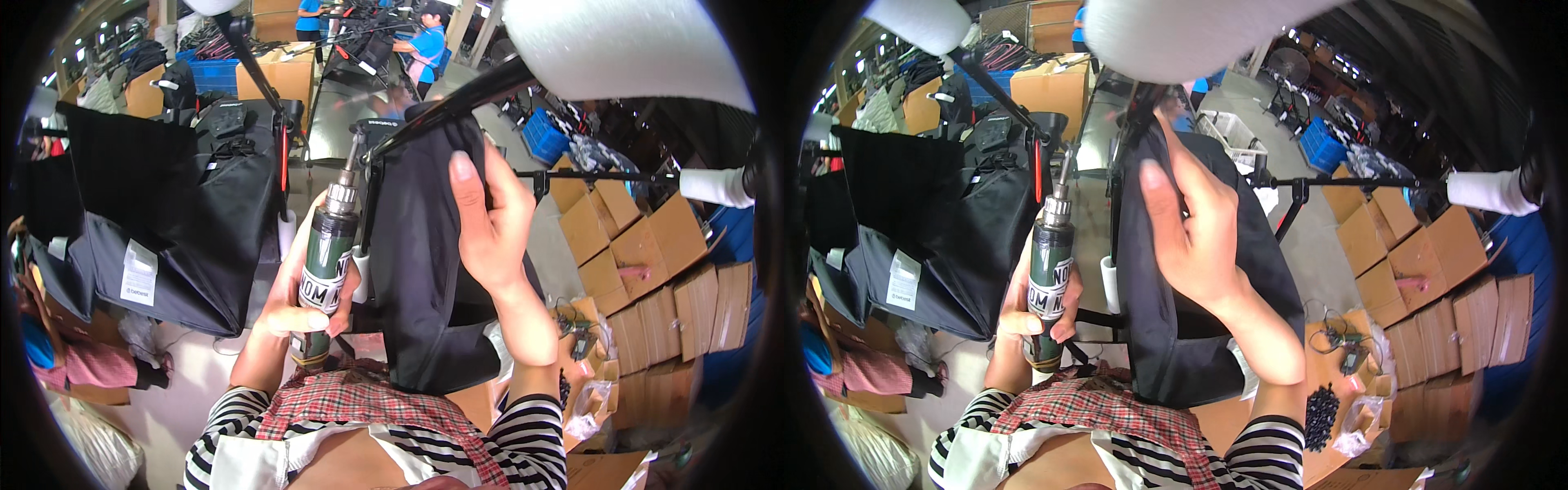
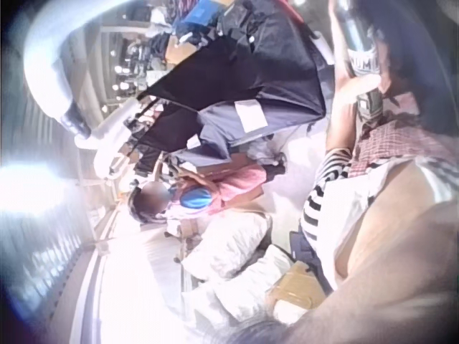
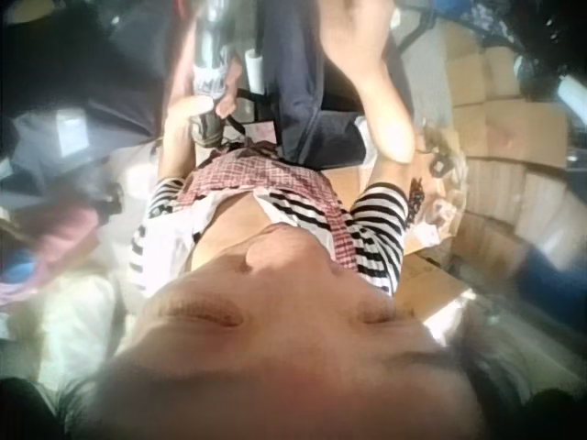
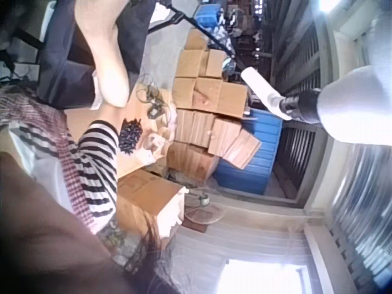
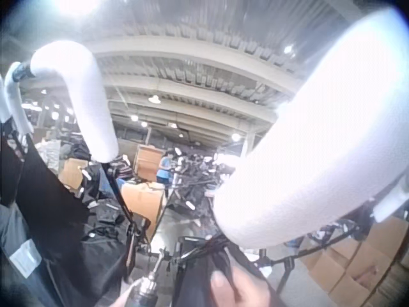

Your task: The person uses a cordless drill to attach black plastic fasteners to a black fabric bag, repeatedly picking fasteners from a table and securing them into the bag's fabric. The person rotates the bag to access different attachment points and continues the process across multiple fasteners.

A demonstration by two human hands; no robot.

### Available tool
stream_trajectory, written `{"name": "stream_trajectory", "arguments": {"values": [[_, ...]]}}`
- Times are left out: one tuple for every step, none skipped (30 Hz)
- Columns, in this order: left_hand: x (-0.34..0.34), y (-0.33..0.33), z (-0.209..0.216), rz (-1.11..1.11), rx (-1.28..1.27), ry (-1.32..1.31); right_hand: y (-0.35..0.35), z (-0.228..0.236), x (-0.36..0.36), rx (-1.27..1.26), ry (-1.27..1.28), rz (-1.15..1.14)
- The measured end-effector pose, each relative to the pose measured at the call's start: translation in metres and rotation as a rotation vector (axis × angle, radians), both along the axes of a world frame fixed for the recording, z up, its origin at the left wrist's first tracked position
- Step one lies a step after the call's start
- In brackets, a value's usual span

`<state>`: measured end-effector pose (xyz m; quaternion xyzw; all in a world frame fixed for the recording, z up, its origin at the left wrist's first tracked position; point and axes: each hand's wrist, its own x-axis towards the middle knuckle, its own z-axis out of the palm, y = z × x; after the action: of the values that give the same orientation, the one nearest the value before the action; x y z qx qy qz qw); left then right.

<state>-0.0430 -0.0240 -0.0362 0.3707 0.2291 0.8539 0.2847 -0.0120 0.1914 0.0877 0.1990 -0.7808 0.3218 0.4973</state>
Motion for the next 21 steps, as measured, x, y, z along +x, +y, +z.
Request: {"name": "stream_trajectory", "arguments": {"values": [[-0.001,-0.001,-0.001,0.003,0.005,-0.008,0.002,0.005,0.000,0.113,0.031,-0.095],[-0.001,-0.003,-0.001,0.002,-0.004,-0.013,0.006,0.010,0.001,0.214,0.074,-0.188],[0.000,-0.003,-0.002,0.000,-0.013,-0.018,0.011,0.029,-0.002,0.236,0.129,-0.241],[0.004,-0.004,0.000,0.016,-0.029,-0.025,0.016,0.046,-0.008,0.254,0.188,-0.293],[0.006,-0.004,0.003,0.028,-0.041,-0.025,0.023,0.055,-0.019,0.209,0.252,-0.225],[0.008,-0.004,0.005,0.040,-0.053,-0.024,0.021,0.056,-0.015,0.225,0.192,-0.298],[0.006,-0.005,0.002,0.022,0.008,-0.003,0.018,0.050,-0.022,0.144,0.179,-0.138],[0.005,-0.008,0.000,0.021,-0.014,0.006,0.015,0.041,-0.026,0.068,0.155,0.010],[0.004,-0.009,0.001,0.036,-0.028,0.008,0.015,0.037,-0.022,0.048,0.113,0.045],[0.005,-0.008,-0.001,0.047,-0.039,0.005,0.016,0.032,-0.017,0.031,0.069,0.076],[0.005,-0.008,-0.002,0.044,-0.041,-0.005,0.016,0.029,-0.015,0.060,0.103,0.075],[0.006,-0.008,-0.001,0.042,-0.043,-0.015,0.016,0.030,-0.016,0.087,0.138,0.075],[0.008,-0.010,-0.001,0.038,-0.054,-0.028,0.023,0.037,-0.014,0.138,0.078,0.030],[0.008,-0.008,-0.001,0.032,-0.050,-0.015,0.031,0.045,-0.013,0.184,0.004,0.070],[0.008,-0.005,0.000,0.025,-0.045,-0.001,0.038,0.047,-0.015,0.175,-0.055,0.182],[0.007,-0.004,0.001,0.034,-0.040,0.015,0.041,0.048,-0.022,0.167,-0.110,0.310],[0.014,-0.004,0.005,0.075,-0.064,-0.006,0.039,0.049,-0.024,0.152,-0.176,0.473],[0.016,-0.005,0.008,0.083,-0.074,-0.010,0.035,0.051,-0.027,0.137,-0.244,0.634],[0.018,-0.005,0.009,0.084,-0.089,-0.015,0.033,0.049,-0.028,0.116,-0.313,0.789],[0.020,-0.004,0.010,0.084,-0.104,-0.020,0.032,0.049,-0.030,0.097,-0.392,0.808],[0.021,-0.004,0.014,0.094,-0.119,-0.011,0.030,0.048,-0.036,0.165,-0.348,0.815]]}}
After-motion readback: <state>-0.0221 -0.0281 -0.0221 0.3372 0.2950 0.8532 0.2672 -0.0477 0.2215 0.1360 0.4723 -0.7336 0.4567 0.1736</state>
